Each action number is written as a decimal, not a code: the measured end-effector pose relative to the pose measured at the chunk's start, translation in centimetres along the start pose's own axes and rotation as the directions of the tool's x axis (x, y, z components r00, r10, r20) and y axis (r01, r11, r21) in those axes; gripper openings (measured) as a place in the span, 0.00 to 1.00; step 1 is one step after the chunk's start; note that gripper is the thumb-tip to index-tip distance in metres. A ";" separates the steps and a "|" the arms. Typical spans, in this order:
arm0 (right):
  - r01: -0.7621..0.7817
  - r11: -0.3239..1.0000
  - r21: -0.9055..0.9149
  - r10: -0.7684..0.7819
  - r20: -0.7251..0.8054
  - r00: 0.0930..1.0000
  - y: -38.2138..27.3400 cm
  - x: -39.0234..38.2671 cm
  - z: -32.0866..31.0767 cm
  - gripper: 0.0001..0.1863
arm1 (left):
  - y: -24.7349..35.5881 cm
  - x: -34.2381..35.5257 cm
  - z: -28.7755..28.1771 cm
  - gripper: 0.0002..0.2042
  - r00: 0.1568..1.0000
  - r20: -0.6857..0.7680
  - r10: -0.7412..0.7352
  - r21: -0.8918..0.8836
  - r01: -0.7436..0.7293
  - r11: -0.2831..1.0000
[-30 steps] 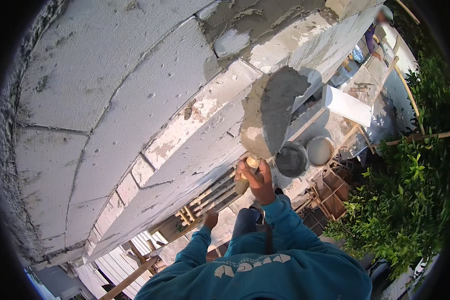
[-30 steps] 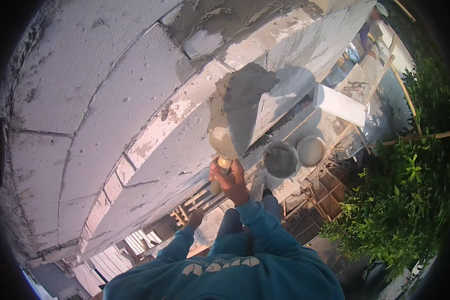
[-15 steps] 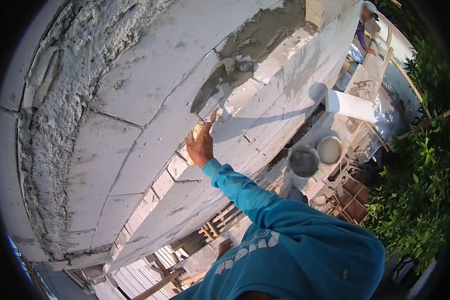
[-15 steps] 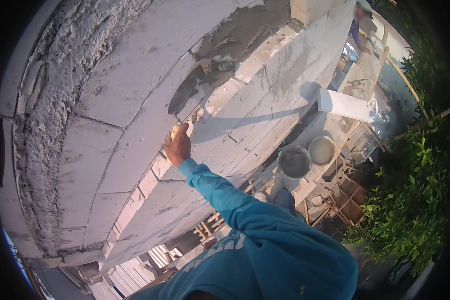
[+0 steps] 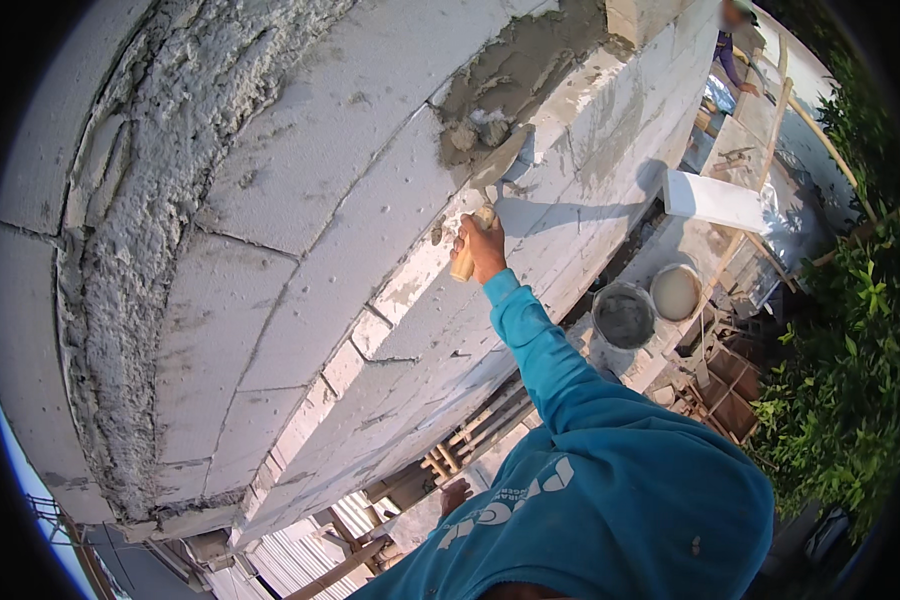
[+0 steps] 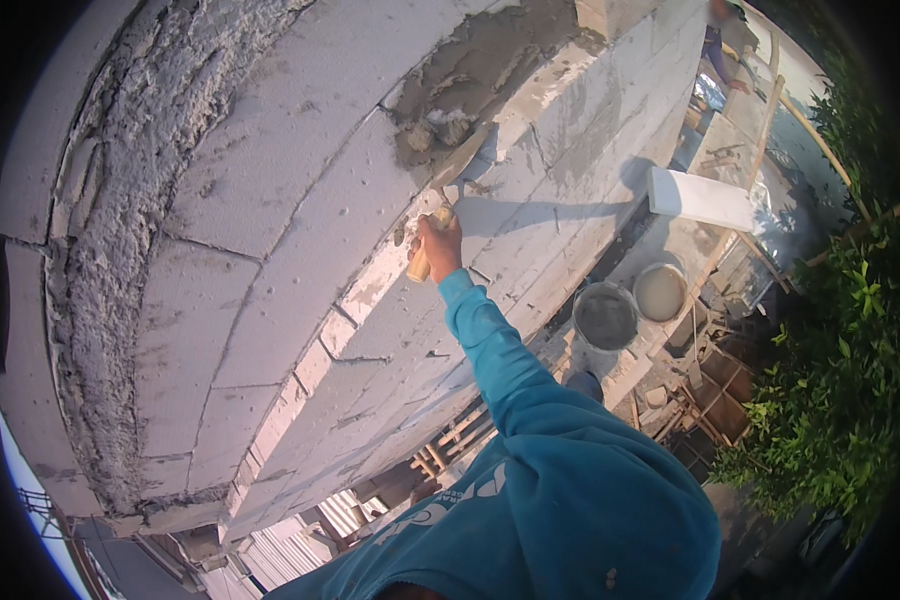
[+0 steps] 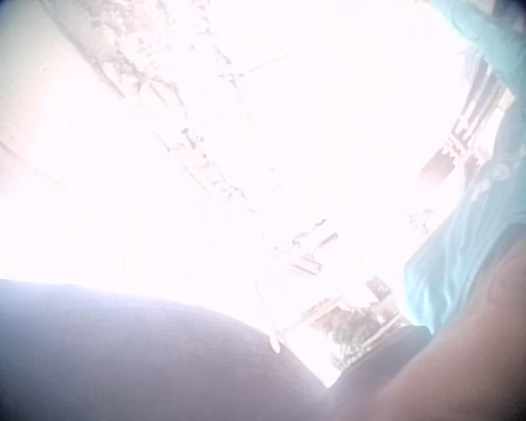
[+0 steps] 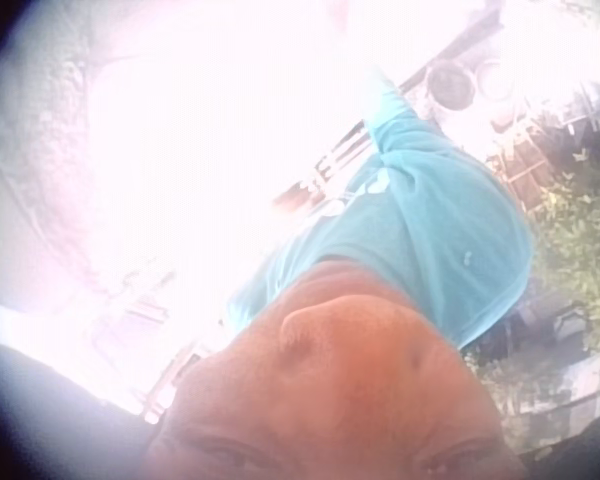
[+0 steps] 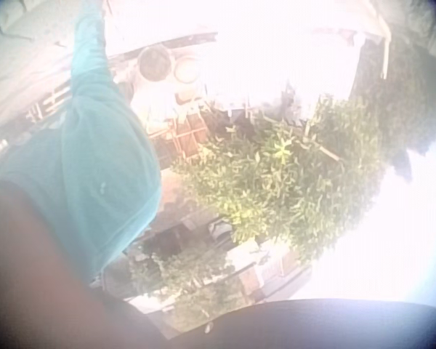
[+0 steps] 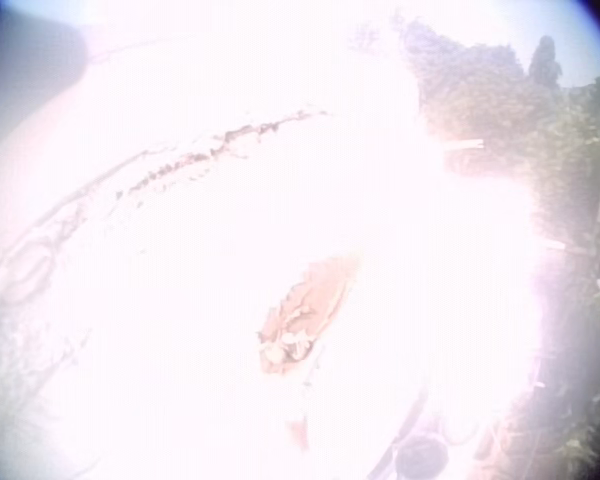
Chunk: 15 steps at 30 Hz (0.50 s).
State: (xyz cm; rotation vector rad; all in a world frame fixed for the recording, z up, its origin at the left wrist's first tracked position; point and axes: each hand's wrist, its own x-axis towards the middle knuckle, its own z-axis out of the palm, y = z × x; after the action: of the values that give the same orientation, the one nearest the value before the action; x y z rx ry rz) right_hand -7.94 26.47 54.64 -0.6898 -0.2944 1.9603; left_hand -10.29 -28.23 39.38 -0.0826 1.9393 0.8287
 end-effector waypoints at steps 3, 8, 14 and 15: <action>-0.012 0.999 0.034 0.011 0.032 0.999 0.8 0.5 0.6 0.13 | -2.0 0.9 0.3 0.22 0.999 0.038 -0.007 0.006 0.007 1.000; 0.142 0.972 -0.188 -0.134 0.056 0.989 0.5 0.0 2.4 0.23 | -3.2 2.6 0.2 0.23 0.997 0.073 -0.017 0.009 0.016 1.000; 0.283 0.865 -0.414 -0.242 0.149 0.959 0.6 -2.8 5.6 0.28 | -2.9 3.3 -0.5 0.24 0.996 0.093 -0.016 0.047 0.011 0.999; 0.273 0.845 -0.460 -0.227 0.155 0.962 1.0 -3.3 6.0 0.28 | -2.7 3.4 -0.5 0.24 0.995 0.095 -0.011 0.066 0.005 0.998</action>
State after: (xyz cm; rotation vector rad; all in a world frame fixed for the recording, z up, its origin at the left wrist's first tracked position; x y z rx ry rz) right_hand -11.06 23.61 60.08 -0.8241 -0.9079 1.6766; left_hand -11.38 -29.67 35.37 -0.0108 1.8732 0.7497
